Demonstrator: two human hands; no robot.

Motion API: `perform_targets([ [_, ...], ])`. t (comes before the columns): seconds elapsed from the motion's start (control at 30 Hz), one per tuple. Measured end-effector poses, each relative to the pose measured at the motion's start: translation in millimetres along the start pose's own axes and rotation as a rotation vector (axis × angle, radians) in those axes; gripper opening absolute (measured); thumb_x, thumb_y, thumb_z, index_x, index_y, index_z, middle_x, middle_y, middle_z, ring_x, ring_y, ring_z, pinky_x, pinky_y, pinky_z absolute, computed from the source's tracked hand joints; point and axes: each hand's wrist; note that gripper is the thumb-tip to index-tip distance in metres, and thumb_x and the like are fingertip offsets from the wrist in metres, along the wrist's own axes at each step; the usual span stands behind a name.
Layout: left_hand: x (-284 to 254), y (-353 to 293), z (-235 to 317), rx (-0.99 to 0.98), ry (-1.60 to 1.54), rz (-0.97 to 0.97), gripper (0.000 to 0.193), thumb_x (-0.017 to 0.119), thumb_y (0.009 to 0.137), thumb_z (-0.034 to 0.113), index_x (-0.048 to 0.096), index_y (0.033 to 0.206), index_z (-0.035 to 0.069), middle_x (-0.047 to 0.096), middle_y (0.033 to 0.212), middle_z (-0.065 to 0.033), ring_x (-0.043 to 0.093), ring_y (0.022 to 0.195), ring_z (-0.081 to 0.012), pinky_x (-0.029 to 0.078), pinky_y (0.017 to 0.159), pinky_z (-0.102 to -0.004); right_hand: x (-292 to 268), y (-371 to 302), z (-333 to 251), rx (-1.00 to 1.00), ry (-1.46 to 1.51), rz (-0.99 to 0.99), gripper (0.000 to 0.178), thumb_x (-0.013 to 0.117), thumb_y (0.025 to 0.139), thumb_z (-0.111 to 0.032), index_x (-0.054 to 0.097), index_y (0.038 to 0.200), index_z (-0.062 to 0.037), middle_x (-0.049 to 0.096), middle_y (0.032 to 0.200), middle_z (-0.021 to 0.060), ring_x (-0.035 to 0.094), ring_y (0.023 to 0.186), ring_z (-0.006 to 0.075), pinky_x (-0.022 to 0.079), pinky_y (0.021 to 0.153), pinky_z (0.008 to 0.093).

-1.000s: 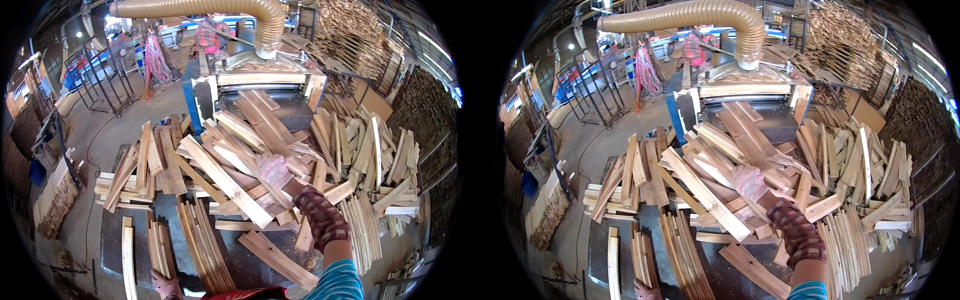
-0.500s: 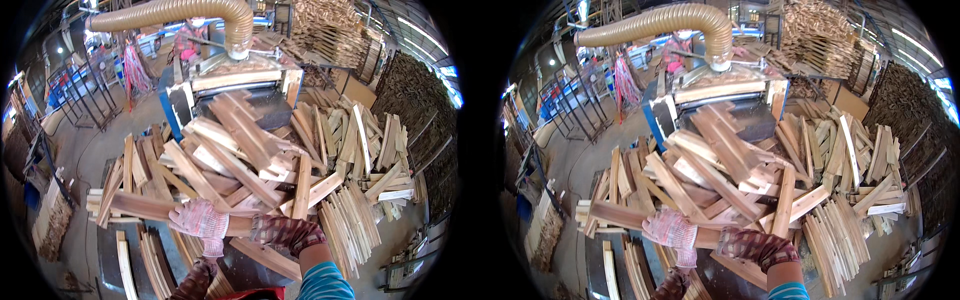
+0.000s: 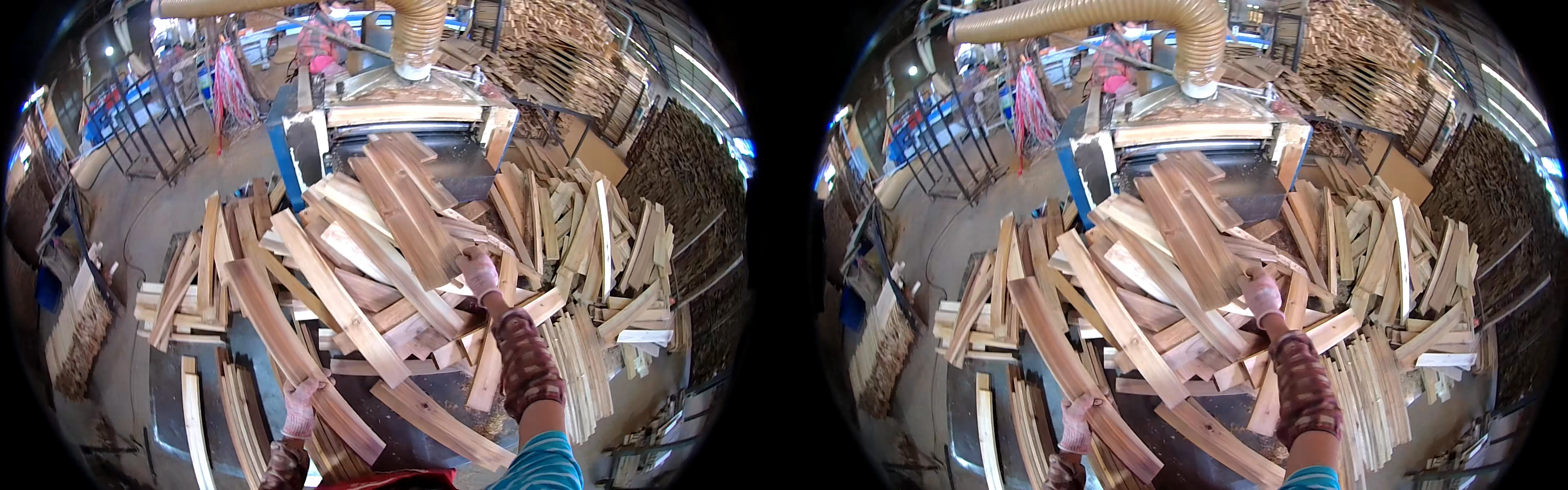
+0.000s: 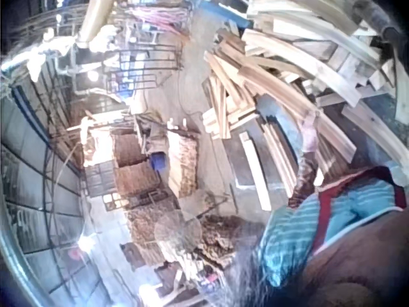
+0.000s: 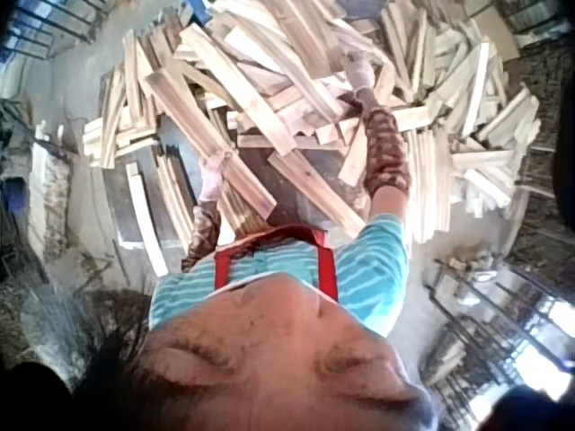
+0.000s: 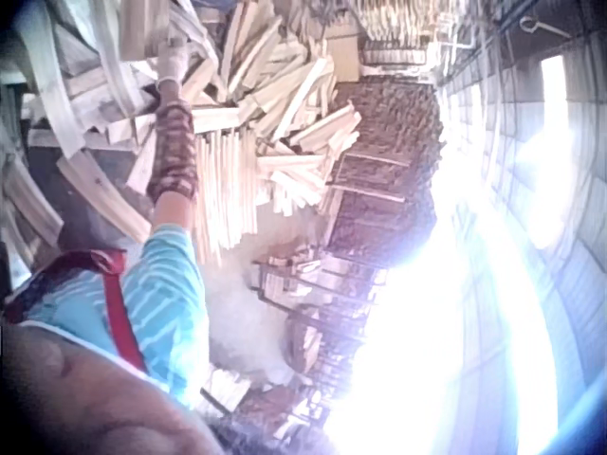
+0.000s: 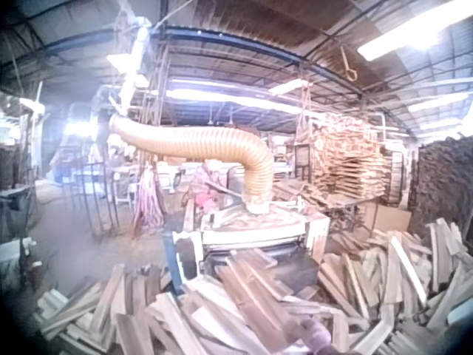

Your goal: The person repeatedly picks up wooden planks from a large pile on the floor, aligns them, and stacks them into neat bundles. The person then carries a bundle to a nearby rack and places it on top of other stacked planks before returning to the pile to continue the process.

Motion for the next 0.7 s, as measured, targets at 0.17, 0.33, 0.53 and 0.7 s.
perform_targets([
  [0.17, -8.7, -23.3, 12.5, -0.058, 0.026, 0.002, 0.040, 0.071, 0.086, 0.024, 0.067, 0.109, -0.008, 0.074, 0.098, -0.0174, 0.073, 0.084, -0.0264, 0.059, 0.079, -0.0366, -31.6, -9.5, -62.3, 0.189, 0.562, -0.330, 0.045, 0.072, 0.084, -0.027, 0.067, 0.120, 0.0000, 0.070, 0.084, 0.0107, 0.066, 0.070, 0.0177, 0.053, 0.064, 0.0322],
  [0.33, -9.6, -24.9, 14.5, -0.059, 0.075, -0.033, 0.037, 0.071, 0.086, 0.022, 0.068, 0.108, -0.008, 0.074, 0.098, -0.0173, 0.072, 0.084, -0.0259, 0.058, 0.078, -0.0360, 14.6, -43.8, -113.6, -0.221, -0.390, -0.167, 0.093, 0.077, 0.078, -0.046, 0.038, 0.151, -0.0014, 0.053, 0.140, 0.0228, 0.059, 0.120, 0.0341, 0.048, 0.102, 0.0434],
  [0.53, 0.5, -35.4, 30.2, -0.068, 0.077, -0.025, 0.035, 0.069, 0.087, 0.018, 0.066, 0.111, -0.007, 0.074, 0.098, -0.0167, 0.072, 0.085, -0.0255, 0.058, 0.079, -0.0356, 42.5, -46.3, -146.2, 0.023, -0.498, -0.268, 0.118, 0.077, 0.074, -0.049, 0.010, 0.159, -0.0024, 0.028, 0.159, 0.0216, 0.035, 0.141, 0.0491, 0.036, 0.114, 0.0517],
  [0.7, -4.7, -39.5, 39.9, -0.127, 0.184, -0.018, 0.033, 0.072, 0.091, 0.016, 0.065, 0.114, -0.007, 0.073, 0.102, -0.0125, 0.070, 0.091, -0.0184, 0.058, 0.082, -0.0302, 13.8, -34.5, -132.8, -0.193, -0.097, -0.181, 0.079, 0.079, 0.071, -0.037, 0.050, 0.134, 0.0002, 0.068, 0.115, 0.0201, 0.066, 0.108, 0.0336, 0.052, 0.095, 0.0436],
])
Point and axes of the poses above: each hand's wrist, its own y-axis towards the middle knuckle, its own x-axis out of the palm, z = x × y
